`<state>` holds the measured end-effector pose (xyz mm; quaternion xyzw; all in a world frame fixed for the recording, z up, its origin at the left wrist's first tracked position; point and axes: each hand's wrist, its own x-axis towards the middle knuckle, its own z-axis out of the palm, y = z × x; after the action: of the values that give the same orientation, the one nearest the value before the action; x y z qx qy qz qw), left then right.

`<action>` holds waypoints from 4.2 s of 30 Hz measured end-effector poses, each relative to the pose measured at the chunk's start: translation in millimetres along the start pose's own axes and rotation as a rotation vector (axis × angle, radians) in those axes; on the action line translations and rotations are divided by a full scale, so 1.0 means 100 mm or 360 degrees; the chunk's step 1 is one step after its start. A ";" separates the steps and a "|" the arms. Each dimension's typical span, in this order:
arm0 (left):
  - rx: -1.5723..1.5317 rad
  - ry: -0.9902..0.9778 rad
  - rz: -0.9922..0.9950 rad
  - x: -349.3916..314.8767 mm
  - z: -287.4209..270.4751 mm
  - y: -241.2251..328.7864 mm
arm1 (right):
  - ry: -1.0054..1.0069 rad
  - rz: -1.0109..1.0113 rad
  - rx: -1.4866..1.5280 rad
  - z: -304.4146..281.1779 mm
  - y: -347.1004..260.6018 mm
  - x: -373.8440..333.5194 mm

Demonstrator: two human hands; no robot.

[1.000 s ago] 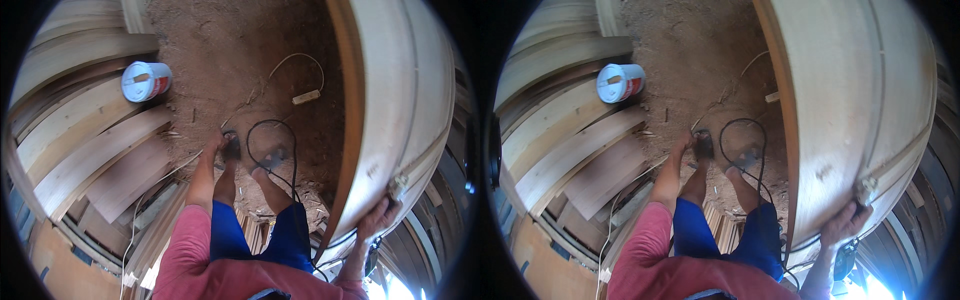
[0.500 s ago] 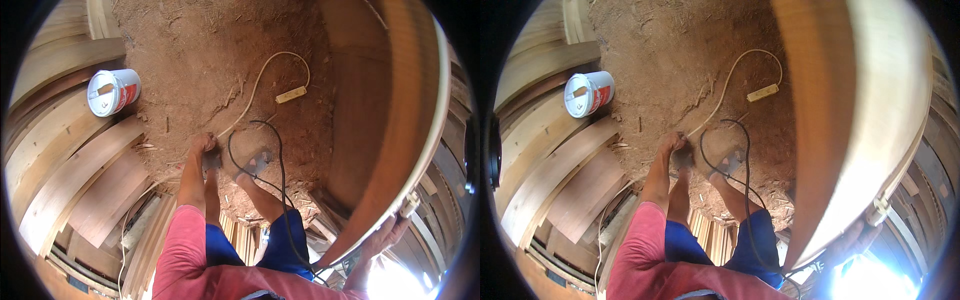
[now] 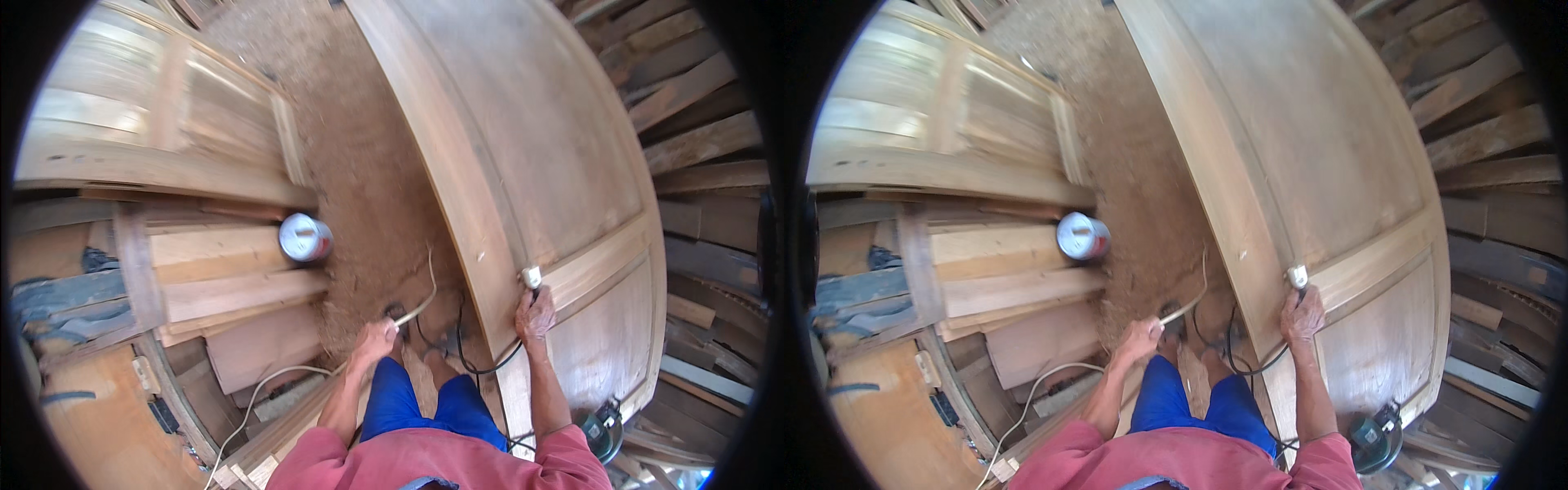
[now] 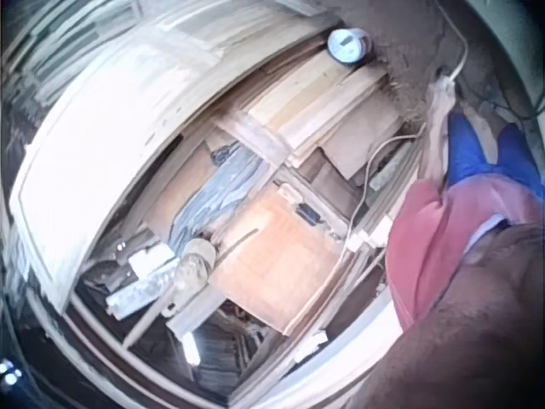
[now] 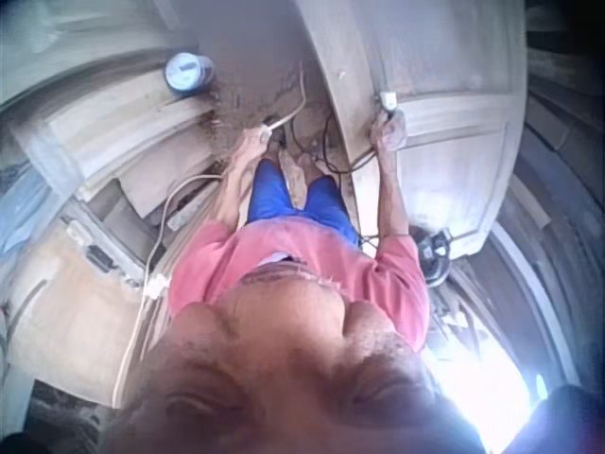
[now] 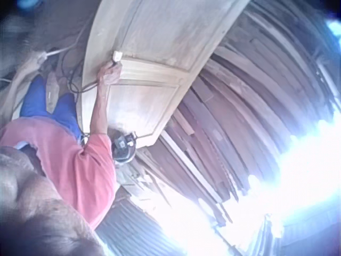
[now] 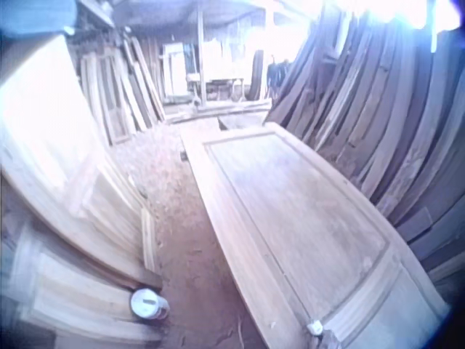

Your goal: The person marks a wooden door frame using a try square and a pencil, then moves around the workshop to handle a water bottle and a small electronic device before preparing a circular saw by untangling its power cord.

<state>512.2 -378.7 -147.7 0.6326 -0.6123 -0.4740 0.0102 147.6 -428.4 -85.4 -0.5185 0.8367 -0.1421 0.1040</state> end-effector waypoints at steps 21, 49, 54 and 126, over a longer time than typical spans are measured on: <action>-0.0256 0.1413 0.1216 -1.96 -3.25 1.49 | -0.1572 -0.0692 0.1270 -1.32 -2.05 -0.97; -0.0714 -0.0211 0.0940 -1.30 -1.91 1.70 | -0.1554 -0.0171 0.2245 -2.28 -3.08 -0.29; -0.1310 0.0148 0.0920 -1.37 -2.04 1.80 | -0.1099 -0.0255 0.1888 -2.31 -2.79 -0.20; -0.2997 -0.0351 0.0666 -0.96 -1.87 1.92 | -0.1690 -0.0608 0.1733 -2.23 -2.38 -1.22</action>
<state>498.5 -457.1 125.8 0.1958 -0.0799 -0.8153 0.5391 329.7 -390.4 209.0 -0.5281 0.3839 -0.2808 0.7035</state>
